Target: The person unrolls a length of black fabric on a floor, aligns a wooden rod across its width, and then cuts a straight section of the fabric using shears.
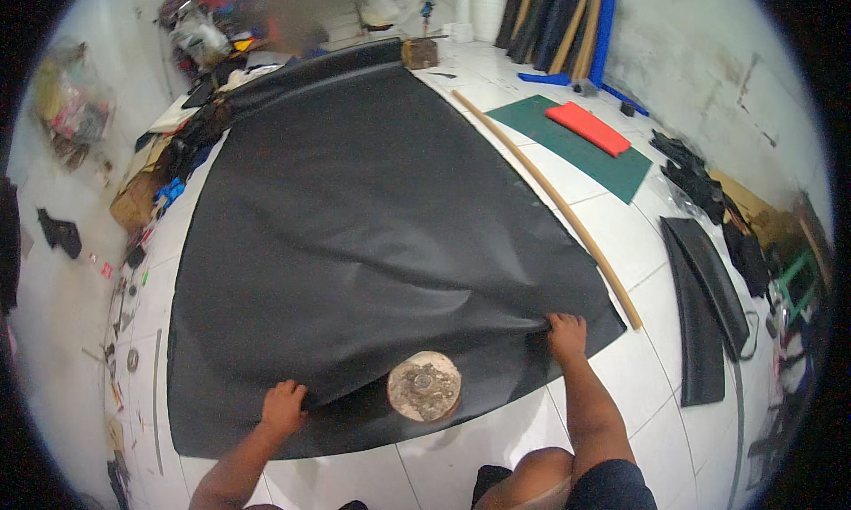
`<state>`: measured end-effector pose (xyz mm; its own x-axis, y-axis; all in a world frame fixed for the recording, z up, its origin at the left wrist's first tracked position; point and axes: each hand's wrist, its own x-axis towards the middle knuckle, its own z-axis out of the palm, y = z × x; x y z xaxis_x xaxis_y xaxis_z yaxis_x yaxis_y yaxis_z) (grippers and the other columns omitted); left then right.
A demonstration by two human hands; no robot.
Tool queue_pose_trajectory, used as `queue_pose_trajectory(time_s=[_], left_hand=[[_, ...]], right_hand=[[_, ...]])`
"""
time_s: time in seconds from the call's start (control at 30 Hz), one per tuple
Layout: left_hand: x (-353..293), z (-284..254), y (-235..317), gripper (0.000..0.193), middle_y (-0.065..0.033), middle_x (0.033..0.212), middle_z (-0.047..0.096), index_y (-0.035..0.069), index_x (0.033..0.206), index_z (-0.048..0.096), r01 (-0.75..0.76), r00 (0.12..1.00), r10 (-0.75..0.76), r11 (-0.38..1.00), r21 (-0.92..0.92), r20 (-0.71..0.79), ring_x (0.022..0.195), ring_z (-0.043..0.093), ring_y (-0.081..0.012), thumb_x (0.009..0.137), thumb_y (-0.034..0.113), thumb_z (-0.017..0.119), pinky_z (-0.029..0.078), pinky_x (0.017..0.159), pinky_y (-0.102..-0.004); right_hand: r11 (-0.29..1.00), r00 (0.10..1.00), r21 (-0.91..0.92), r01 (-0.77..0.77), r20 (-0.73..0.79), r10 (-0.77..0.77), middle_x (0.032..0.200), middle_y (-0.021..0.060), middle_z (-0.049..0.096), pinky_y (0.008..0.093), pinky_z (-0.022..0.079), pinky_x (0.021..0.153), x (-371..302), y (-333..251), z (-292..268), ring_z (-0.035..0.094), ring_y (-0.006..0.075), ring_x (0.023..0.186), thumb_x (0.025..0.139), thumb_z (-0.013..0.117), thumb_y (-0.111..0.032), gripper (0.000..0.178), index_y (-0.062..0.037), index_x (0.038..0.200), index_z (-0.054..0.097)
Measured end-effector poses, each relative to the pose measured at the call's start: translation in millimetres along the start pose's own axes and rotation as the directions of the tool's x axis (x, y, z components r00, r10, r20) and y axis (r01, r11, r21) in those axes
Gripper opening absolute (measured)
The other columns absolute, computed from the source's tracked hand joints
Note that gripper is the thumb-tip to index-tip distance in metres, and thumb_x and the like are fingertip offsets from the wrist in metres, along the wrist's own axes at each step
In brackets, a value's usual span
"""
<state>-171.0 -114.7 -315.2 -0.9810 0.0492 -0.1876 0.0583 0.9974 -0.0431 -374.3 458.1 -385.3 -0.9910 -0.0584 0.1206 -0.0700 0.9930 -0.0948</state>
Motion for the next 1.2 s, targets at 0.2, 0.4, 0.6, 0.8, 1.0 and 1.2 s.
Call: queue_pose_trajectory(time_s=[0.2, 0.4, 0.6, 0.8, 1.0, 1.2], left_hand=[[-67, 64, -72, 0.064, -0.0099, 0.142, 0.048, 0.016, 0.138, 0.049, 0.26, 0.963, -0.265, 0.961, -0.096, -0.047, 0.133, 0.043, -0.0288, 0.077, 0.011, 0.07, 0.033, 0.109, -0.0473], [-82, 88, -98, 0.057, -0.0181, 0.136, 0.049, 0.009, 0.134, 0.05, 0.567, 0.719, -0.599, 0.799, -0.2, -0.353, 0.129, 0.044, -0.0328, 0.08, 0.011, 0.068, 0.036, 0.107, -0.0506], [-116, 137, -113, 0.052, -0.0187, 0.113, 0.058, 0.0, 0.128, 0.048, 0.467, 0.313, -0.81, -0.323, -0.823, 0.495, 0.103, 0.06, -0.031, 0.087, 0.028, 0.065, 0.048, 0.093, -0.0481], [-65, 125, -58, 0.068, -0.0185, 0.113, 0.059, -0.001, 0.13, 0.042, 0.148, 0.809, -0.311, -0.712, -0.686, 0.498, 0.101, 0.061, -0.0284, 0.089, 0.049, 0.063, 0.055, 0.083, -0.0407], [-48, 129, -71, 0.06, -0.0179, 0.109, 0.062, -0.002, 0.123, 0.053, 0.234, 0.66, -0.52, -0.543, -0.806, 0.542, 0.093, 0.066, -0.0305, 0.094, 0.05, 0.056, 0.056, 0.08, -0.0388], [-49, 171, -65, 0.052, -0.0196, 0.104, 0.061, -0.004, 0.124, 0.043, 0.345, 0.584, -0.528, -0.526, -0.778, 0.616, 0.078, 0.069, -0.0279, 0.096, 0.037, 0.057, 0.06, 0.062, -0.034]], right_hand=[[0.961, 0.892, -0.275, 0.029, 0.441, 0.099, 0.115, 0.01, 0.067, 0.0538, 0.038, 0.102, 18, -19, -13, 0.061, 0.0286, 0.114, 0.083, 0.06, -0.017, 0.037, -0.0183, 0.119, 0.065], [0.874, 0.873, 0.187, 0.448, 0.119, -0.473, 0.111, 0.0172, 0.064, 0.0471, 0.049, 0.088, 3, -116, -71, 0.062, 0.0355, 0.105, 0.083, 0.071, -0.033, 0.049, -0.0084, 0.123, 0.058], [0.579, 0.584, 0.417, 0.701, 0.129, -0.801, 0.094, 0.0159, 0.067, 0.0472, 0.052, 0.08, -65, -239, -94, 0.066, 0.0365, 0.091, 0.084, 0.068, -0.043, 0.044, -0.0071, 0.109, 0.062], [0.667, 0.652, 0.248, 0.703, 0.151, -0.743, 0.077, 0.0163, 0.068, 0.0438, 0.055, 0.064, -47, -228, -81, 0.069, 0.0315, 0.07, 0.087, 0.064, -0.046, 0.042, -0.0045, 0.093, 0.061], [0.377, 0.342, 0.201, 0.904, 0.186, -0.921, 0.067, 0.0122, 0.066, 0.0443, 0.054, 0.052, -75, -243, -92, 0.068, 0.0307, 0.061, 0.086, 0.065, -0.04, 0.032, -0.0114, 0.1, 0.059], [0.349, 0.323, 0.384, 0.855, 0.132, -0.937, 0.056, 0.0106, 0.06, 0.0445, 0.05, 0.044, -128, -215, -86, 0.062, 0.0287, 0.048, 0.087, 0.061, -0.04, 0.032, -0.0111, 0.099, 0.057]])
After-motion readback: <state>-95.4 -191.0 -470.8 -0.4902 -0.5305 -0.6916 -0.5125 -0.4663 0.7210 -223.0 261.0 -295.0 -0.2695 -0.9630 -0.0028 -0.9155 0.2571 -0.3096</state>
